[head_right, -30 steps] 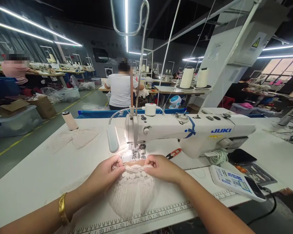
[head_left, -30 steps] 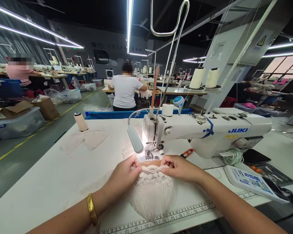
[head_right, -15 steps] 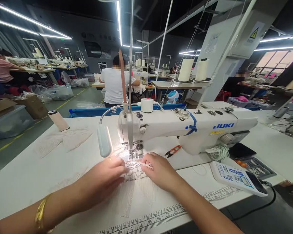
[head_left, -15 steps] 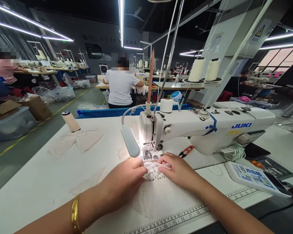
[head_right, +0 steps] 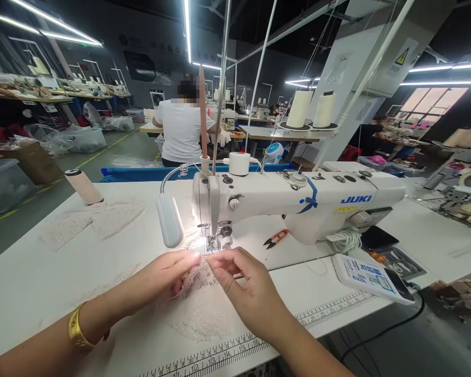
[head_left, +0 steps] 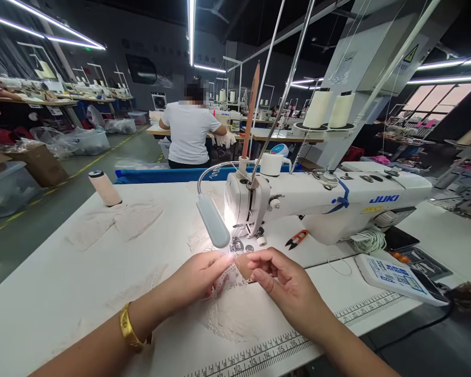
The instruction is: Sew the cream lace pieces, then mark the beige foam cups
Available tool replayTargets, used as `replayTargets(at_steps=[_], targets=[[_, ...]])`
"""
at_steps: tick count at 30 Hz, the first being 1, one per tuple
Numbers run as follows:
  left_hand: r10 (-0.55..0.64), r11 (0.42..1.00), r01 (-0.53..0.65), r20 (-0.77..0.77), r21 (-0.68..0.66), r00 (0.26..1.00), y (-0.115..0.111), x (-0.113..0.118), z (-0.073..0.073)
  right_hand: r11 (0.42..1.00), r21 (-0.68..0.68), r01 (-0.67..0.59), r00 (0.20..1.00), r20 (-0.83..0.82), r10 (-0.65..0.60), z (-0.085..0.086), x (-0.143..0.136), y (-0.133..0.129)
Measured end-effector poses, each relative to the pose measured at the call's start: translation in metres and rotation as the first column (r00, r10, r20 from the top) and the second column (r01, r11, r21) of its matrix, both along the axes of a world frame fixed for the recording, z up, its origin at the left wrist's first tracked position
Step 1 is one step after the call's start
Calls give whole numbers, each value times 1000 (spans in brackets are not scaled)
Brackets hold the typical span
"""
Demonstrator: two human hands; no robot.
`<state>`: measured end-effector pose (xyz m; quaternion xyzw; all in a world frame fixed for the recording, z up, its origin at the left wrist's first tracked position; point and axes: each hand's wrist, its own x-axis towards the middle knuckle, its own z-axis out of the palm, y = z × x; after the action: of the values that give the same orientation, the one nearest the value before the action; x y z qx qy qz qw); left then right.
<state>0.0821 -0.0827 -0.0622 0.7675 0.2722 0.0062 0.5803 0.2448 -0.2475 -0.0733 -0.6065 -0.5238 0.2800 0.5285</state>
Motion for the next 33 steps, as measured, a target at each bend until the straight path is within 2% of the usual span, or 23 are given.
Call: replayTargets(at_steps=[2,4,7,10,13,16,20,24,28,33], targets=[[-8,999,9,-46,35,999,-1,-1,-2,1000,-23,18,988,155,-15,-2,4,-9],[1,998,3,-59,62,998,-1,-2,-4,993,-93,-67,943,320,93,-7,9,-21],[42,997,-40,-33,67,999,1,0,-6,967,-187,-172,826,508,245,-18,9,-40],[51,999,-50,-35,22,998,3,2,-6,983,-111,-149,749,636,186,-34,4,-46],[30,1000,-30,-39,7,999,5,3,-2,989,26,-143,768,633,94,-44,-4,-39],[-1,989,6,-33,145,999,8,3,-2,984,100,-151,830,553,71,-46,-15,-30],[-128,899,114,4,424,992,15,3,-11,977,160,-140,824,567,25,-54,-28,-21],[-203,798,157,14,581,979,17,4,-22,976,171,-133,783,622,-3,-63,-30,-19],[-223,744,157,19,650,975,13,5,-23,975,180,-128,777,629,-14,-64,-28,-19],[-237,712,179,-7,679,971,9,4,-21,974,177,-142,780,625,0,-62,-27,-20]])
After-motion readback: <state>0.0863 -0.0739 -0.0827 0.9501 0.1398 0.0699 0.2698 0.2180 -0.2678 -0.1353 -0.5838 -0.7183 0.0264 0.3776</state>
